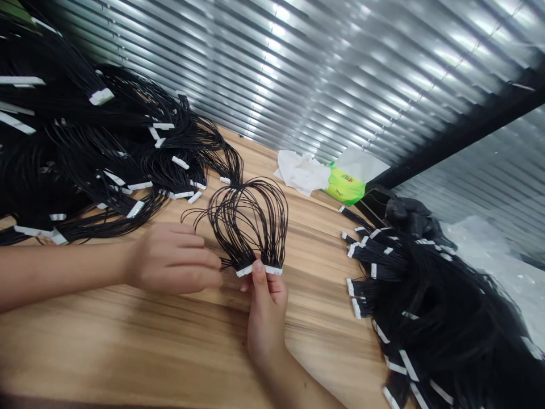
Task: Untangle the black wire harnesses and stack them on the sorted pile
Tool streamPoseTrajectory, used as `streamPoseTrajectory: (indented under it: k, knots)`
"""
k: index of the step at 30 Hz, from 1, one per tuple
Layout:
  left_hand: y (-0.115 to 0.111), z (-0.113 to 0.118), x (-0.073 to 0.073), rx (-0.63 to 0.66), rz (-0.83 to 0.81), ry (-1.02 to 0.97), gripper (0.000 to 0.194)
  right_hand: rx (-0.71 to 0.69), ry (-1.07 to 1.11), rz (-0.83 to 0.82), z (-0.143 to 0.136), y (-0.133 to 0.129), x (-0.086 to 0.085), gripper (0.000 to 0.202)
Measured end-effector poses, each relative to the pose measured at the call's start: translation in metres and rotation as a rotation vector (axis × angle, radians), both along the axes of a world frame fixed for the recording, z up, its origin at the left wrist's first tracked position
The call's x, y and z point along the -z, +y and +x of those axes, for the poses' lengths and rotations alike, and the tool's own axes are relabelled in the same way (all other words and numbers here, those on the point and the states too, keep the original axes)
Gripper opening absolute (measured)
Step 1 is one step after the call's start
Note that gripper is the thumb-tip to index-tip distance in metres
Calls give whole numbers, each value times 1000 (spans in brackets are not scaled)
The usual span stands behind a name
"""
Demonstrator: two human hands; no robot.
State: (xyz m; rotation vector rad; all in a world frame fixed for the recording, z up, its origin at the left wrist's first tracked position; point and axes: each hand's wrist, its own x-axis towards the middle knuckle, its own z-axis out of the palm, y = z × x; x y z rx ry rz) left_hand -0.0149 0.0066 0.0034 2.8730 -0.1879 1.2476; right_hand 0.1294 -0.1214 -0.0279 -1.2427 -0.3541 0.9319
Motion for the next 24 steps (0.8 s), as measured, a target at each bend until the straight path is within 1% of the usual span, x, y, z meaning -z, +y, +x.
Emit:
streamPoseTrajectory:
  k: [2, 3, 4, 6, 13, 18, 24]
  knots:
    - [0, 2, 0, -130, -133, 28, 6, -9, -23, 2, 0, 1, 0, 29]
    - [0, 3, 0, -175, -185, 40, 5, -14, -30, 0, 0, 1, 0, 29]
    - [0, 4, 0, -201, -212, 44, 5, -18, -32, -4, 0, 1, 0, 28]
    - [1, 4, 1, -230, -204, 44, 5, -17, -28, -5, 0, 1, 0, 28]
    - [5, 2, 5, -235, -100, 56, 14, -28, -4, 22, 0, 0, -1, 27]
    - [6, 0, 9, -221, -82, 87, 21, -27, 10, 29, 0, 2, -1, 26]
    - [6, 1, 9, -240, -90, 89, 20, -1, 41, 31, -1, 1, 0, 25]
